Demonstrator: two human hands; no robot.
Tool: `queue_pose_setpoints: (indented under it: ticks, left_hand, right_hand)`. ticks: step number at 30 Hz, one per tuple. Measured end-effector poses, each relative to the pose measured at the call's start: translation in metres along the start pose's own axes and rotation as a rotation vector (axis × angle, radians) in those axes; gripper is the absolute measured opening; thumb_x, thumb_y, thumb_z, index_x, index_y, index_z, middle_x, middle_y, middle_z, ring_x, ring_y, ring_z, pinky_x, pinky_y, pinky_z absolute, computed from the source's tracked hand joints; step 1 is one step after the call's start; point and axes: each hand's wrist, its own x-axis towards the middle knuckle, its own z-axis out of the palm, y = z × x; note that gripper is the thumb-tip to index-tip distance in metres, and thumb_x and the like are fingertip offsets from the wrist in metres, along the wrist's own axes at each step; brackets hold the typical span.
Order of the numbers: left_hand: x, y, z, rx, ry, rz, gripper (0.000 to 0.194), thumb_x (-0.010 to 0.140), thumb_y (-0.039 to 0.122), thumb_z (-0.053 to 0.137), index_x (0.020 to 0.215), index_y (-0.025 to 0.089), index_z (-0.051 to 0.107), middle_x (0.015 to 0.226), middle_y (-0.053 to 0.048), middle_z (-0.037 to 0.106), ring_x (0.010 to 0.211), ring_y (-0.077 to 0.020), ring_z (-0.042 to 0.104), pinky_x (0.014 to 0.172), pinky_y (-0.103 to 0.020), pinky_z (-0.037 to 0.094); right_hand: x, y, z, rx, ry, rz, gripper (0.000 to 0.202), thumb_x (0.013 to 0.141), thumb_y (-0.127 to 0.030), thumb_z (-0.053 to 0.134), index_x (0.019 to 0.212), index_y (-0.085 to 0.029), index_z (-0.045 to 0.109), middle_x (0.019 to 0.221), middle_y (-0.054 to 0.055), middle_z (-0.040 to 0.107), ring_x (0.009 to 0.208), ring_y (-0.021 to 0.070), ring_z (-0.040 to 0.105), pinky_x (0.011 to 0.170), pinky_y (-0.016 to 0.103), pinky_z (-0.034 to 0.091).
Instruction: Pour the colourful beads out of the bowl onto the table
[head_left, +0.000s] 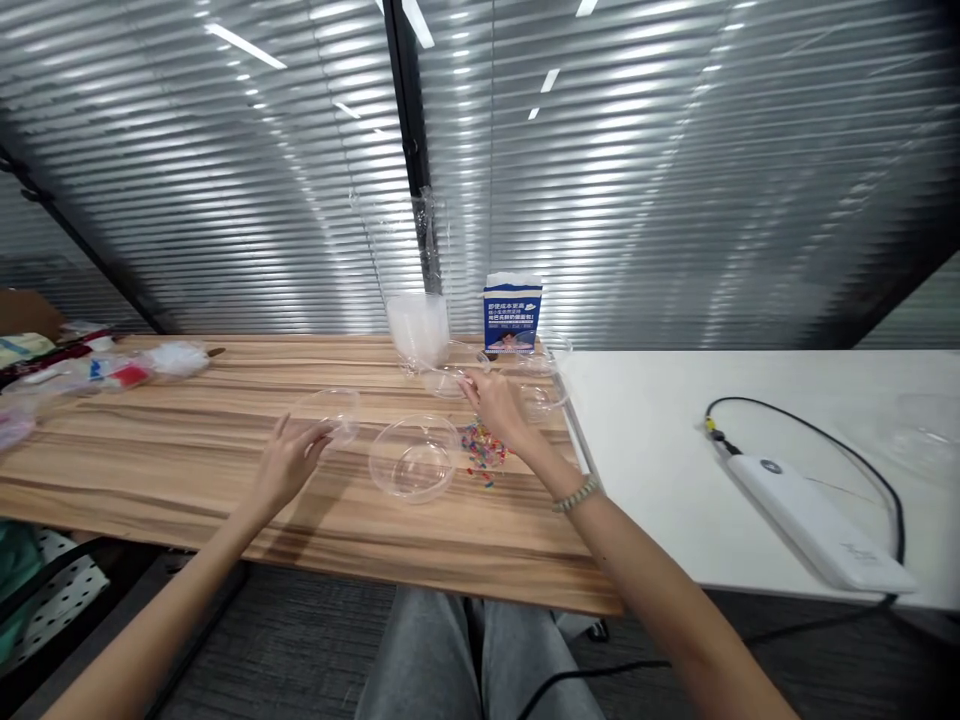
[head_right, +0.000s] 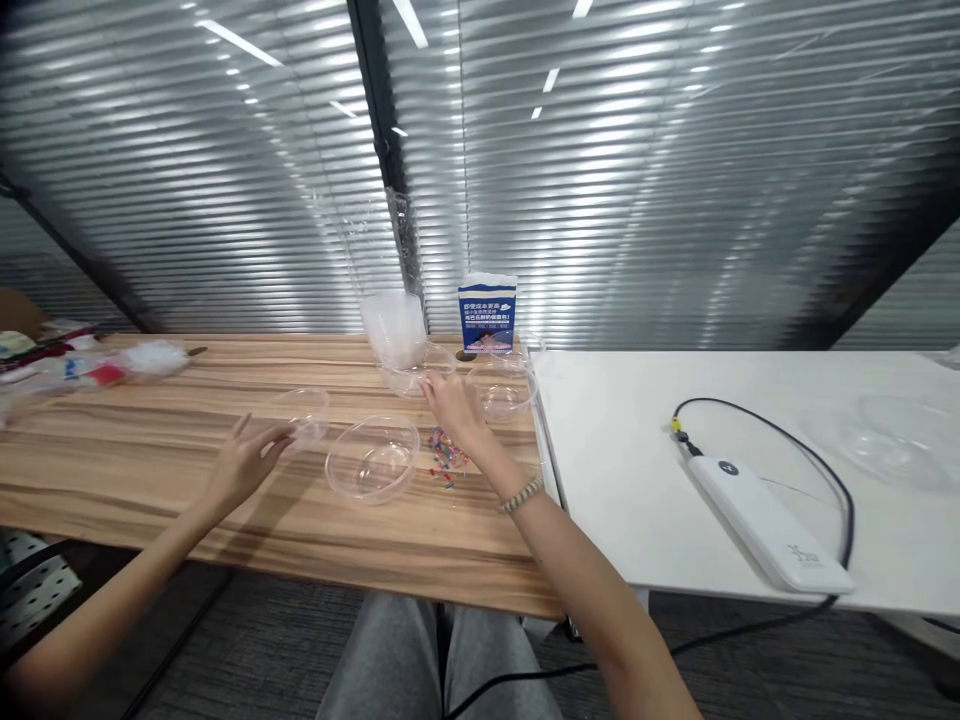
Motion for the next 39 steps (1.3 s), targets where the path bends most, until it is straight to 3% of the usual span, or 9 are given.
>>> queue_pose_setpoints:
  ticks: [4, 7, 11, 14, 19, 24, 29, 33, 39]
  left_hand:
    - [0.025, 0.038, 0.011, -0.018, 0.012, -0.013, 0.028, 0.090, 0.032, 0.041, 0.097, 0.019, 0.064, 0.095, -0.010, 0.071, 0.092, -0.0251, 0.065, 0.105, -0.054, 0.031]
    - [0.027, 0.067, 0.004, -0.035, 0.091, 0.016, 0.030, 0.092, 0.029, 0.039, 0.111, 0.017, 0.060, 0.109, -0.012, 0.067, 0.104, -0.0257, 0.061, 0.105, -0.055, 0.032]
    - [0.007, 0.105, -0.014, -0.129, 0.018, 0.289, 0.032, 0.093, 0.028, 0.042, 0.121, 0.020, 0.054, 0.113, -0.009, 0.066, 0.108, -0.0212, 0.059, 0.112, -0.051, 0.026]
    - [-0.007, 0.119, -0.014, -0.133, -0.076, 0.472, 0.035, 0.090, 0.033, 0.050, 0.122, 0.019, 0.053, 0.109, -0.009, 0.067, 0.105, -0.0221, 0.060, 0.113, -0.051, 0.026]
    - [-0.003, 0.114, 0.006, -0.094, -0.073, 0.483, 0.019, 0.093, 0.020, 0.044, 0.091, 0.019, 0.062, 0.077, -0.002, 0.066, 0.077, -0.0155, 0.062, 0.105, -0.044, 0.038]
    - [0.016, 0.095, 0.025, -0.064, -0.046, 0.375, 0.023, 0.095, 0.025, 0.042, 0.085, 0.019, 0.062, 0.081, -0.004, 0.068, 0.079, -0.0173, 0.062, 0.098, -0.042, 0.042]
    - [0.037, 0.074, 0.051, -0.010, -0.027, 0.276, 0.023, 0.095, 0.028, 0.042, 0.098, 0.017, 0.062, 0.091, -0.008, 0.070, 0.087, -0.0205, 0.063, 0.100, -0.044, 0.038]
    - [0.057, 0.067, 0.066, 0.052, 0.012, 0.164, 0.026, 0.094, 0.031, 0.042, 0.108, 0.018, 0.059, 0.100, -0.011, 0.068, 0.097, -0.0244, 0.061, 0.103, -0.046, 0.035]
    - [0.093, 0.104, 0.078, 0.108, 0.078, 0.145, 0.040, 0.092, 0.032, 0.046, 0.128, 0.014, 0.049, 0.123, -0.016, 0.057, 0.116, -0.0295, 0.050, 0.109, -0.051, 0.025]
  right_hand:
    - [0.020, -0.011, 0.019, -0.097, -0.174, 0.009, 0.032, 0.096, -0.030, 0.041, 0.099, -0.011, 0.067, 0.088, 0.019, 0.069, 0.080, 0.0272, 0.066, 0.064, 0.031, 0.044]
    - [0.025, -0.010, 0.024, -0.097, -0.199, -0.003, 0.029, 0.094, -0.028, 0.045, 0.108, -0.010, 0.064, 0.090, 0.019, 0.069, 0.082, 0.0277, 0.066, 0.065, 0.031, 0.045]
    - [0.019, 0.007, 0.021, -0.037, -0.135, -0.027, 0.036, 0.093, -0.027, 0.046, 0.125, -0.015, 0.056, 0.093, 0.015, 0.070, 0.084, 0.0260, 0.066, 0.068, 0.031, 0.046]
    - [0.011, 0.029, 0.012, 0.031, -0.012, -0.040, 0.033, 0.093, -0.022, 0.043, 0.120, -0.013, 0.060, 0.095, 0.014, 0.070, 0.085, 0.0252, 0.065, 0.073, 0.033, 0.046]
    - [-0.009, 0.074, -0.007, 0.041, 0.339, -0.116, 0.032, 0.093, -0.021, 0.039, 0.107, -0.014, 0.066, 0.096, 0.012, 0.069, 0.093, 0.0254, 0.059, 0.083, 0.037, 0.045]
    - [-0.034, 0.111, -0.005, -0.082, 0.483, -0.099, 0.029, 0.092, -0.027, 0.044, 0.098, -0.014, 0.069, 0.080, 0.011, 0.068, 0.086, 0.0263, 0.056, 0.076, 0.038, 0.042]
    - [-0.045, 0.122, 0.008, -0.138, 0.343, -0.268, 0.023, 0.091, -0.030, 0.051, 0.096, -0.016, 0.068, 0.089, 0.010, 0.070, 0.096, 0.0261, 0.053, 0.087, 0.041, 0.036]
    - [-0.044, 0.119, 0.010, -0.123, 0.264, -0.294, 0.025, 0.088, -0.037, 0.057, 0.098, -0.017, 0.067, 0.094, 0.010, 0.069, 0.102, 0.0268, 0.052, 0.093, 0.044, 0.032]
    - [-0.042, 0.117, 0.013, -0.103, 0.221, -0.301, 0.015, 0.089, -0.029, 0.058, 0.086, -0.021, 0.069, 0.089, 0.006, 0.071, 0.101, 0.0239, 0.054, 0.097, 0.045, 0.029]
